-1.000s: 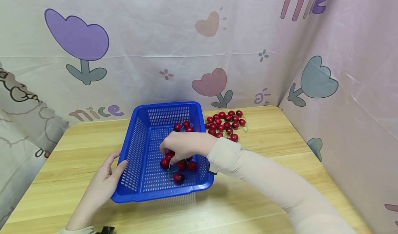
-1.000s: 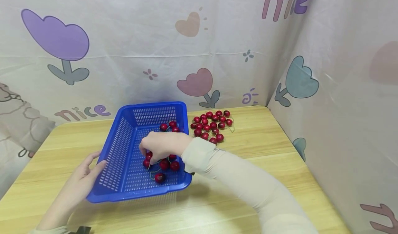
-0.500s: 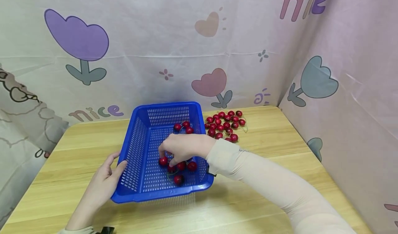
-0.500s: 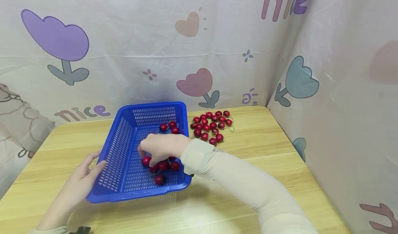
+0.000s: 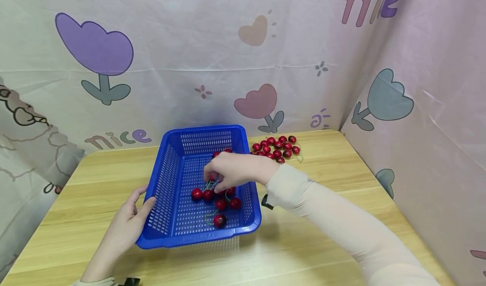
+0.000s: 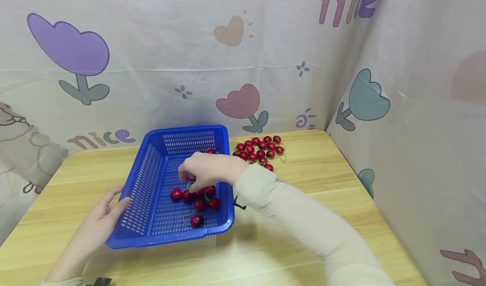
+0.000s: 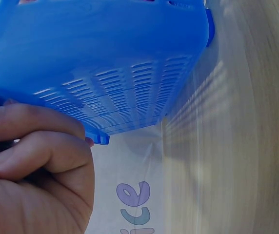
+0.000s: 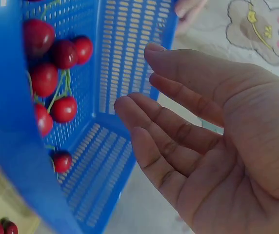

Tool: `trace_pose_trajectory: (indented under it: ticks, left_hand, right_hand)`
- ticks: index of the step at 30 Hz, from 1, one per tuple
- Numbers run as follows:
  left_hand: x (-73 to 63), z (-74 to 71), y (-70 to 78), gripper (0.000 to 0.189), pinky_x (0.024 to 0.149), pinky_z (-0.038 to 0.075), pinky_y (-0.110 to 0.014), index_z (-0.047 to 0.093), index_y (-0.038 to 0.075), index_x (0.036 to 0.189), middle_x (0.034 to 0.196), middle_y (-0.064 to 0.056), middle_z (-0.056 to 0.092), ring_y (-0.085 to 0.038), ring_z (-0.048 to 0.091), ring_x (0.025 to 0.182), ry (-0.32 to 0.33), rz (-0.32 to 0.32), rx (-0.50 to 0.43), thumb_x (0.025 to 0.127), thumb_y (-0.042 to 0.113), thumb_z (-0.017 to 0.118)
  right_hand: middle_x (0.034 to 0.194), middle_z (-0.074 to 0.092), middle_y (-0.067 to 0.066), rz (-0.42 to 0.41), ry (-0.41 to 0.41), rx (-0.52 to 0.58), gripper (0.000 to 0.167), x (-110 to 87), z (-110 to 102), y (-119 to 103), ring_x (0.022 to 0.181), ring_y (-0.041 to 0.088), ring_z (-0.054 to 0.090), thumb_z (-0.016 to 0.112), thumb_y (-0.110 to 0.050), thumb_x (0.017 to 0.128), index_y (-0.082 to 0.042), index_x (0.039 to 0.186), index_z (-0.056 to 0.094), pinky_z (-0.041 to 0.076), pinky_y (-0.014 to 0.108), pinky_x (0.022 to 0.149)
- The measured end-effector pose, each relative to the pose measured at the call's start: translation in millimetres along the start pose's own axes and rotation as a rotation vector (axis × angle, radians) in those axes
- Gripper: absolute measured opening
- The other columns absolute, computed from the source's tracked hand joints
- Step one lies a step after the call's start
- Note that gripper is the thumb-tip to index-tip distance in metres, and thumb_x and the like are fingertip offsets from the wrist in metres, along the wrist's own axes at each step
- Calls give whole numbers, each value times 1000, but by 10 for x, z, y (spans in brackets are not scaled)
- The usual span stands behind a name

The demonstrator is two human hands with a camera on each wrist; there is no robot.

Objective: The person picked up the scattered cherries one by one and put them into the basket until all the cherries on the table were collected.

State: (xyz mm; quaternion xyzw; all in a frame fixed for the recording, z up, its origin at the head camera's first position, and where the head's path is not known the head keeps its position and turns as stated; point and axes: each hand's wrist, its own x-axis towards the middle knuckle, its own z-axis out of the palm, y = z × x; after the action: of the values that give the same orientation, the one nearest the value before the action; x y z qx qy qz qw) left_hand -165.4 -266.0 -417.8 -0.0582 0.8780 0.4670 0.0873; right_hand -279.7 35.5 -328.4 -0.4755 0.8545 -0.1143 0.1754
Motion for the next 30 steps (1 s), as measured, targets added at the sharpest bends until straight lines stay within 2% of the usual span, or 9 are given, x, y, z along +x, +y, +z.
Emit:
trace_pose_trajectory:
  ticks: [5, 12, 18, 25, 30]
  left_hand:
    - [4, -4, -7, 76, 63, 67, -37, 13, 5, 171, 100, -19, 76, -25, 80, 80, 2, 2, 1, 116, 48, 42]
    - [5, -7, -10, 76, 63, 67, -37, 13, 5, 171, 101, -19, 76, -24, 80, 80, 1, -1, 3, 116, 48, 42]
    - [1, -5, -5, 76, 63, 67, -37, 13, 5, 171, 101, -19, 76, -24, 80, 80, 0, 3, 1, 116, 48, 42]
    - [2, 0, -7, 75, 63, 67, -37, 13, 5, 171, 101, -19, 76, -23, 80, 78, 1, 2, -3, 116, 48, 42]
    - [-4, 2, -8, 76, 64, 68, -38, 12, 5, 171, 102, -20, 76, -25, 80, 81, -2, -1, -3, 116, 48, 42]
  right_hand:
    - [107, 74, 2, 28, 46, 17, 31, -132, -74, 133, 95, 14, 68, 80, -24, 100, -13, 128, 75, 58, 22, 86]
    - [114, 76, 2, 73, 97, 79, 32, -323, -150, 335, 106, 18, 72, 80, -20, 100, -10, 129, 74, 62, 36, 101]
    - [120, 76, 1, 139, 142, 94, 33, -524, -186, 510, 110, 18, 72, 80, -23, 100, -13, 131, 73, 62, 32, 98]
    - [114, 77, 5, 179, 202, 123, 33, -720, -183, 694, 105, 18, 71, 79, -21, 99, -9, 130, 74, 62, 36, 97]
    - [111, 78, 4, 227, 215, 156, 32, -832, -157, 792, 103, 17, 72, 80, -19, 99, -9, 128, 74, 63, 37, 97]
